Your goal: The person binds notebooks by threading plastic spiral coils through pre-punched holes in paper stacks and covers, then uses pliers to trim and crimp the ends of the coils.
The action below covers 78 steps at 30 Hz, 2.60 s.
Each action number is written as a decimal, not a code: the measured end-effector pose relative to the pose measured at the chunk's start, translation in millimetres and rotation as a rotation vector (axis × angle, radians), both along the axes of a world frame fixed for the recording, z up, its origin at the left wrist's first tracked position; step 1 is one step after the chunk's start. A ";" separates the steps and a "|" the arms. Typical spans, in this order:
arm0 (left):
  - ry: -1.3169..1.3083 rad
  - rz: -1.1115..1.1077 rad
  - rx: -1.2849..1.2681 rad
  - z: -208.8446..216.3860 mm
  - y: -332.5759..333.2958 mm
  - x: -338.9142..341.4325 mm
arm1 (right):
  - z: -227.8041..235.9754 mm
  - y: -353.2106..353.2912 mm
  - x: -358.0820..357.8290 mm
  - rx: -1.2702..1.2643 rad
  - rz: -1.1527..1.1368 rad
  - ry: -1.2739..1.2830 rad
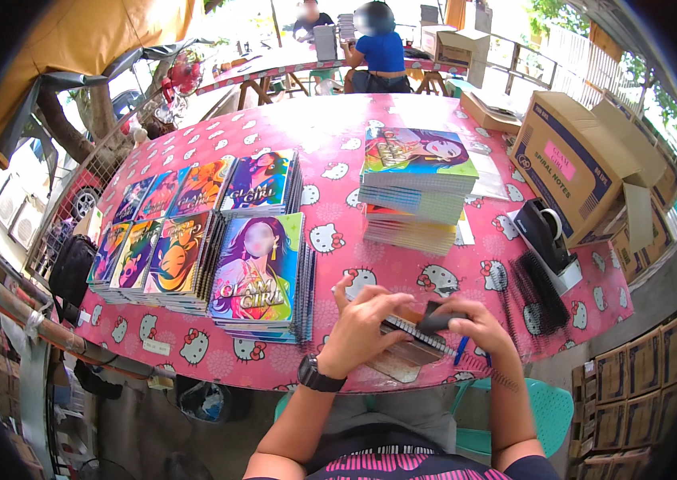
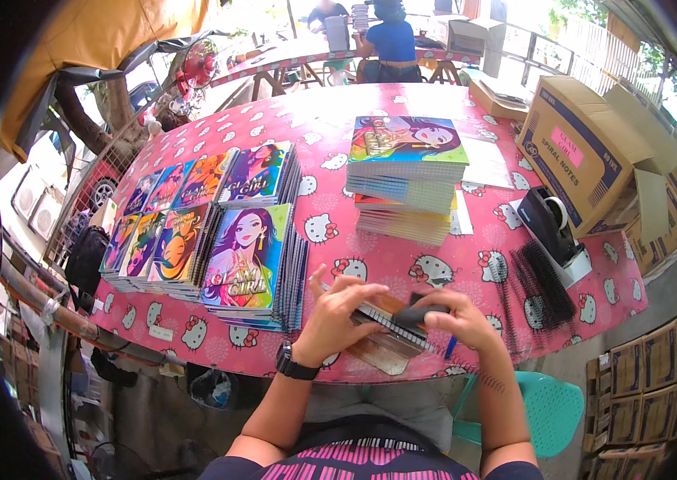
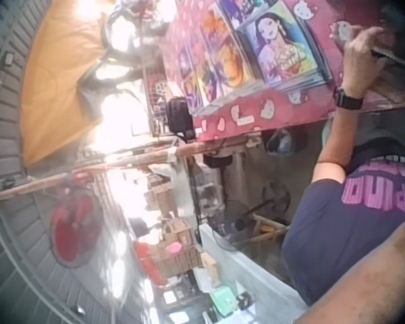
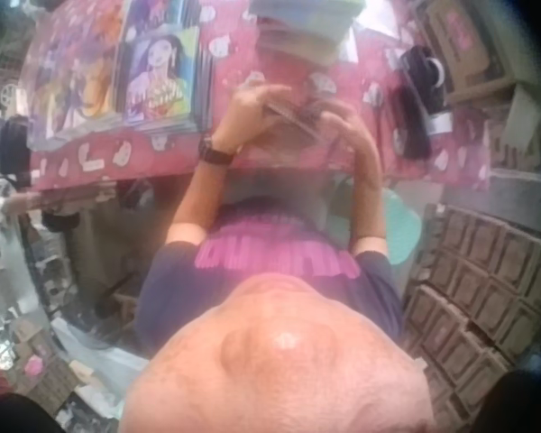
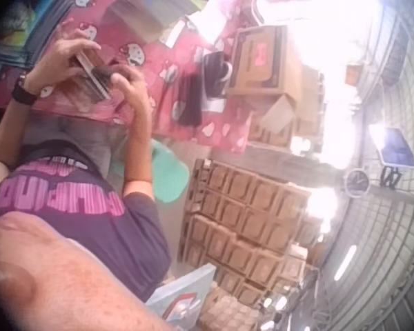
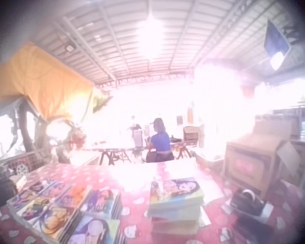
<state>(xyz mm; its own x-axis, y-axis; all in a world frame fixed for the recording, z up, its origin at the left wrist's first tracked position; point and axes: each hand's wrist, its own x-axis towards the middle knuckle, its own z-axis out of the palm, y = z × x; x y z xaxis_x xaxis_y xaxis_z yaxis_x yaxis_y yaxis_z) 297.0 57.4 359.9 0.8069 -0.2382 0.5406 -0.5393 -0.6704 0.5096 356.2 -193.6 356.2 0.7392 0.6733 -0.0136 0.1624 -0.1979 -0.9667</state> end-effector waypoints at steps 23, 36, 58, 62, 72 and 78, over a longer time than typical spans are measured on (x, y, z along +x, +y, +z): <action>0.354 -0.097 -1.290 -65.2 14.6 4.7 | -6.1 11.3 13.1 -0.008 -0.072 -0.178; 0.316 -0.129 -1.418 -67.8 13.8 3.5 | 2.2 35.0 22.3 -0.137 -0.041 -0.179; 0.323 -0.174 -1.541 -78.7 12.2 4.4 | -1.5 58.6 22.3 -0.057 0.011 -0.025; 0.331 -0.147 -1.500 -80.4 10.1 7.2 | 5.7 64.2 8.3 0.296 0.158 -0.087; 0.365 -0.086 -1.400 -76.6 14.3 9.9 | -33.8 52.8 31.8 -0.049 -0.136 -0.178; 0.405 -0.118 -1.243 -62.4 17.9 5.6 | -56.0 14.8 10.4 -0.495 -0.211 -0.468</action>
